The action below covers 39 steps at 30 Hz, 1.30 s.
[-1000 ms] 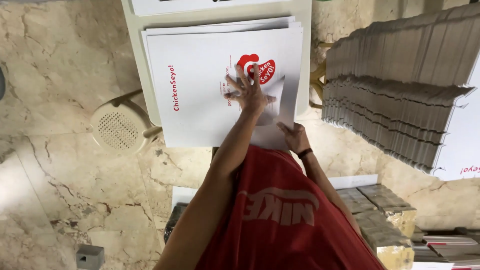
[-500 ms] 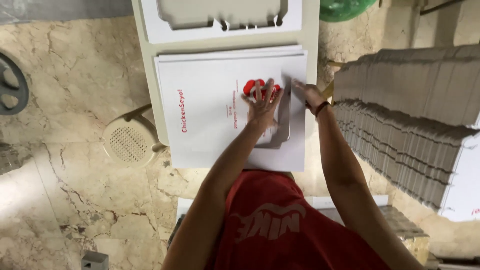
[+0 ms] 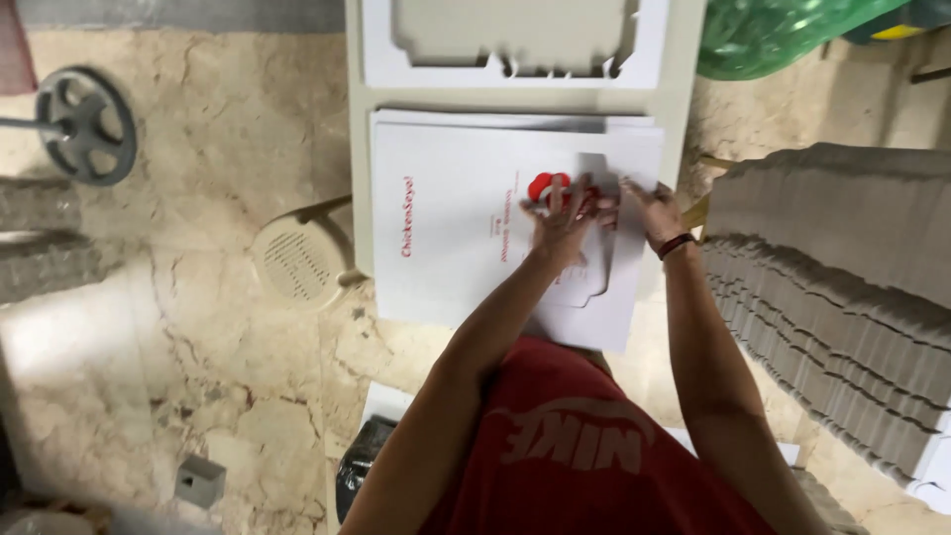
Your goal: The person is folding flat cardboard sheets into pizza boxes and stacking them on a table.
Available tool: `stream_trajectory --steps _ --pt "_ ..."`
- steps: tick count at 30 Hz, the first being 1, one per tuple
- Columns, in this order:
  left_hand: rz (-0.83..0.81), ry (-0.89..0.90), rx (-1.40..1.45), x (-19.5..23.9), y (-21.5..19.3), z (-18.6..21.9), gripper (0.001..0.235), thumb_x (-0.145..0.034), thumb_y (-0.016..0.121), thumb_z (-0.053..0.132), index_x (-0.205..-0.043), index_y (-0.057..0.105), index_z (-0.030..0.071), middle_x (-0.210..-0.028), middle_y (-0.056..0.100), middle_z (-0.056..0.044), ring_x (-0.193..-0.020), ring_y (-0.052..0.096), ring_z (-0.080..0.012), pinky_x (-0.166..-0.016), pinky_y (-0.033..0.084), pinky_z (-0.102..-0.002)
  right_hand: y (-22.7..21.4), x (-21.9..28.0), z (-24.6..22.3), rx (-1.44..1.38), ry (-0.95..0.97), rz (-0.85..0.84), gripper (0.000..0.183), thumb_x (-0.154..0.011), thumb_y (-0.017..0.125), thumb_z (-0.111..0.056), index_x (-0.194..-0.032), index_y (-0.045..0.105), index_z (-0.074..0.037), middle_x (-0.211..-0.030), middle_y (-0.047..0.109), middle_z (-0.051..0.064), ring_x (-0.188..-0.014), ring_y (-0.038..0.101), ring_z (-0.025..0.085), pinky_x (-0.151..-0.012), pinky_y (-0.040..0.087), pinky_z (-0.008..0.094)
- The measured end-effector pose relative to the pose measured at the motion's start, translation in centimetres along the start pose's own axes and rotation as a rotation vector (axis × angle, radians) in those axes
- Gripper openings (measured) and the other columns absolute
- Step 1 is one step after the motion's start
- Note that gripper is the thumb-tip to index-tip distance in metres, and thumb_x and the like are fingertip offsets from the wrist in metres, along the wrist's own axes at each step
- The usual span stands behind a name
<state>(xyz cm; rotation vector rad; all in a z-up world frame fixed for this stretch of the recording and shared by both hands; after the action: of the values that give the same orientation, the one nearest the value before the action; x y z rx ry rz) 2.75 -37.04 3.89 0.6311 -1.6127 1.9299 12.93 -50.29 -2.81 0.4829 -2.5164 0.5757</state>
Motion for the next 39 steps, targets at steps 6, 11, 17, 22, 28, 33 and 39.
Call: stream_trajectory --steps 6,11,17,22,28,33,39 --pt "-0.076 -0.036 -0.02 -2.2 3.0 -0.2 0.116 -0.076 0.092 0.048 -0.166 0.02 0.031 -0.172 -0.014 -0.007 -0.15 -0.021 -0.055 -0.096 0.021 -0.095 2.6 9.5 -11.6 0.047 -0.338 -0.072 0.025 -0.109 0.067 -0.015 -0.094 0.076 0.003 -0.081 0.07 0.019 -0.088 0.06 0.018 -0.084 0.051 0.038" --pt "0.004 -0.016 -0.063 0.0 -0.7 0.0 0.103 -0.085 0.085 0.036 -0.164 0.019 0.031 -0.172 -0.01 -0.007 -0.153 -0.011 -0.054 -0.092 0.026 -0.096 0.7 -2.1 6.7 0.047 0.19 0.027 0.061 -0.093 0.08 -0.061 -0.13 0.07 -0.014 -0.12 0.07 0.014 -0.119 0.063 0.038 -0.089 0.055 0.063" --pt "0.098 0.091 -0.025 -1.6 2.1 -1.7 0.093 -0.083 0.08 0.02 -0.161 0.031 0.03 -0.172 0.004 -0.011 -0.156 0.007 -0.0491 -0.098 0.035 -0.087 0.7 15.8 9.4 -0.342 0.621 -0.315 0.036 -0.097 0.065 -0.048 -0.103 0.07 -0.013 -0.083 0.074 0.002 -0.069 0.073 0.018 -0.07 0.064 0.041" --pt "0.112 0.187 -0.058 -0.5 4.5 -3.3 0.085 -0.089 0.073 0.016 -0.162 0.031 0.027 -0.172 0.001 -0.016 -0.156 0.005 -0.0505 -0.102 0.034 -0.085 4.9 25.3 12.4 -0.749 0.664 -0.167 0.049 -0.095 0.061 -0.043 -0.124 0.063 -0.003 -0.111 0.069 0.019 -0.099 0.068 0.045 -0.092 0.052 0.068" --pt "0.074 0.392 -0.179 3.4 8.8 -7.2 0.079 -0.086 0.074 0.012 -0.157 0.045 0.032 -0.173 0.001 -0.012 -0.155 0.007 -0.0506 -0.106 0.027 -0.085 15.0 28.5 18.0 -1.432 0.523 0.293 0.049 -0.094 0.064 -0.061 -0.126 0.066 -0.024 -0.13 0.059 0.007 -0.12 0.059 0.041 -0.111 0.04 0.069" --pt "-0.039 0.509 -0.266 7.0 8.4 -7.9 0.094 -0.077 0.076 0.01 -0.158 0.04 0.041 -0.172 0.0 -0.011 -0.154 0.004 -0.0525 -0.105 0.025 -0.088 18.3 25.2 17.2 -1.231 0.425 0.424 0.049 -0.098 0.069 -0.041 -0.14 0.064 -0.017 -0.148 0.056 0.008 -0.141 0.049 0.036 -0.111 0.034 0.075" --pt "-0.038 0.461 -0.288 7.9 5.9 -7.3 0.104 -0.082 0.08 0.01 -0.163 0.024 0.043 -0.17 -0.003 -0.02 -0.151 0.004 -0.058 -0.101 0.028 -0.09 14.5 26.0 9.5 -0.727 0.37 0.567 0.095 -0.093 0.089 -0.042 -0.157 0.034 0.001 -0.155 0.033 0.034 -0.117 0.061 0.052 -0.074 0.069 0.054"
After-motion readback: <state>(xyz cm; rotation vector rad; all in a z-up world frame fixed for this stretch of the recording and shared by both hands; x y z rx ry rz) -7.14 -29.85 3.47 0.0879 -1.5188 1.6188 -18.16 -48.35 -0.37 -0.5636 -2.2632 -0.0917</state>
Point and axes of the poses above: each hand's wrist, its own x-axis away from the middle knuckle, its own y-axis out of the palm, z = x × y, the point moved 9 cm from there along -x, towards the middle knuckle
